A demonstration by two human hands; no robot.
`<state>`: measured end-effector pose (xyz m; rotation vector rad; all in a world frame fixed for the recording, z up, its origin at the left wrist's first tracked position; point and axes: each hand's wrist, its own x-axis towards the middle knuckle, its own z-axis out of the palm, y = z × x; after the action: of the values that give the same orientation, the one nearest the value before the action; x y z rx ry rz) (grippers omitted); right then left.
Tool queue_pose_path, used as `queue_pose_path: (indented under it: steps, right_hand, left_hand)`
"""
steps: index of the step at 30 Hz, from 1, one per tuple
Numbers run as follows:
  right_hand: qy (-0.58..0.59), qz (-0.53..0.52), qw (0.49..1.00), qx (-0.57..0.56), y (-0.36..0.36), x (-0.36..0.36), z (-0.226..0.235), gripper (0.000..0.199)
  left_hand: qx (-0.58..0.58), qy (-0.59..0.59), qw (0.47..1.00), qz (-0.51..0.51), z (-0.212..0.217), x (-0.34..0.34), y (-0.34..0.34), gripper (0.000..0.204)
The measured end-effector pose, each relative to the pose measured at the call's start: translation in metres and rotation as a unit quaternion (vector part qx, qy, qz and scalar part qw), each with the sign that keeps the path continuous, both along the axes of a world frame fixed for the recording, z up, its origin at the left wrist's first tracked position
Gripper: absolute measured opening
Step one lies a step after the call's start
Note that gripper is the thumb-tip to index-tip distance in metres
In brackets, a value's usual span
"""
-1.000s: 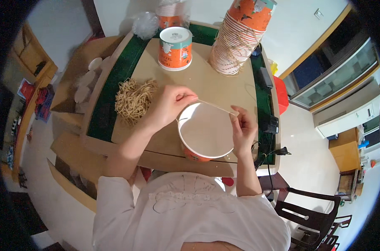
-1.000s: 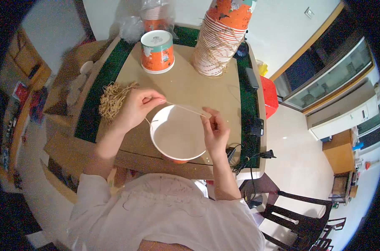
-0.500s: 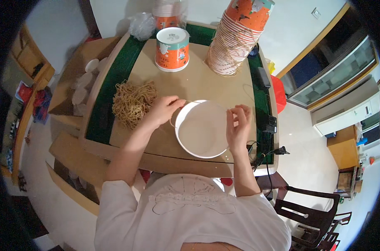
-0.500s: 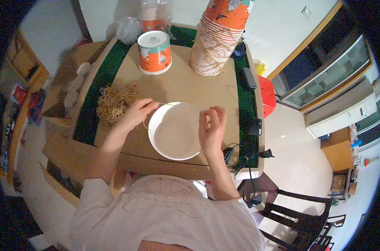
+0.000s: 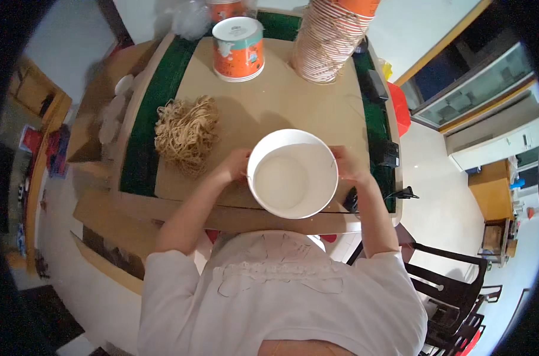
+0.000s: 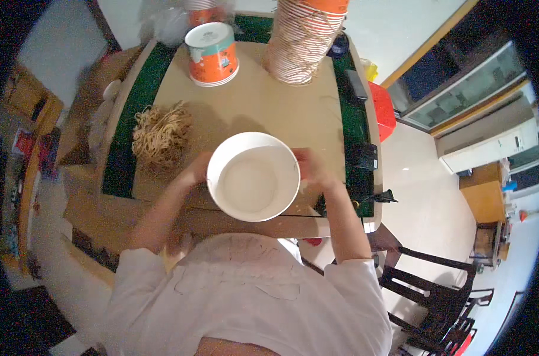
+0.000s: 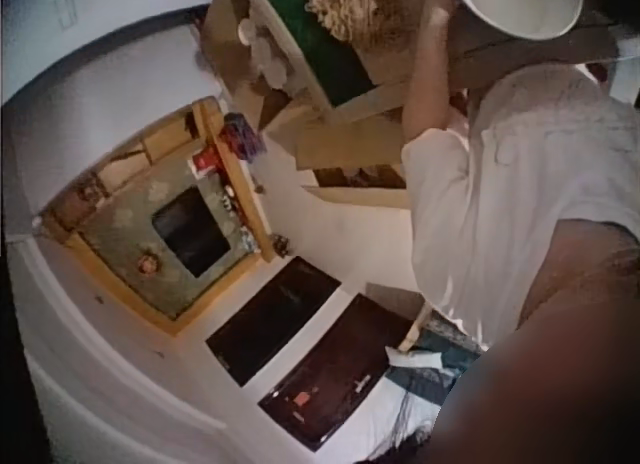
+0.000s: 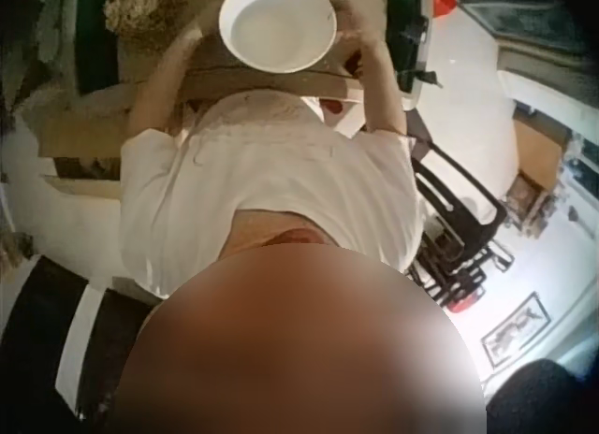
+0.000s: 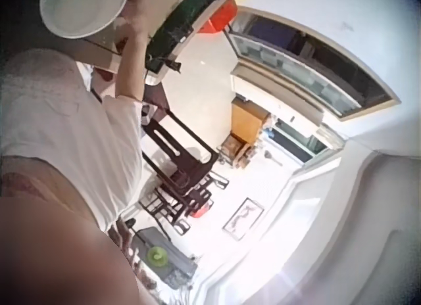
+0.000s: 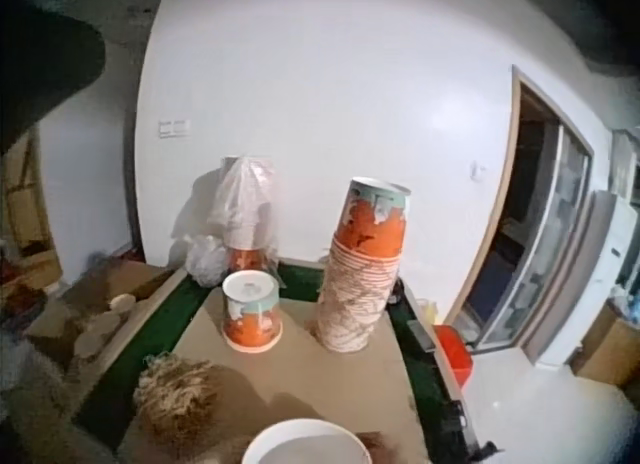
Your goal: Securing rubber bands onto paper buckets for packaging.
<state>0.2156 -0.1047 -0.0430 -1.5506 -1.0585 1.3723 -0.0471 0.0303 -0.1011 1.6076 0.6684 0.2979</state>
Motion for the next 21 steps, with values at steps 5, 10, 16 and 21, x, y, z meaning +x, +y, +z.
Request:
queue_pose_path:
  steps: [5, 10, 16, 21]
  right_hand:
    - [-0.088, 0.085, 0.992, 0.031, -0.008, 0.000, 0.019, 0.037]
    - [-0.029, 0.073, 0.991, 0.112, -0.003, 0.002, 0.056, 0.028]
    - [-0.345, 0.016, 0.877, 0.334, 0.058, 0.044, 0.184, 0.012]
    - [-0.597, -0.124, 0.601, 0.517, 0.128, 0.087, 0.322, 0.009]
  left_hand:
    - [-0.111, -0.009, 0.992, -0.054, -0.023, 0.002, 0.005, 0.037]
    - [-0.086, 0.068, 0.994, -0.010, 0.082, 0.008, 0.011, 0.042]
    - [0.491, -0.044, 0.867, 0.072, 0.251, 0.034, 0.052, 0.039]
    - [0.799, -0.102, 0.578, 0.129, 0.390, 0.080, 0.076, 0.047]
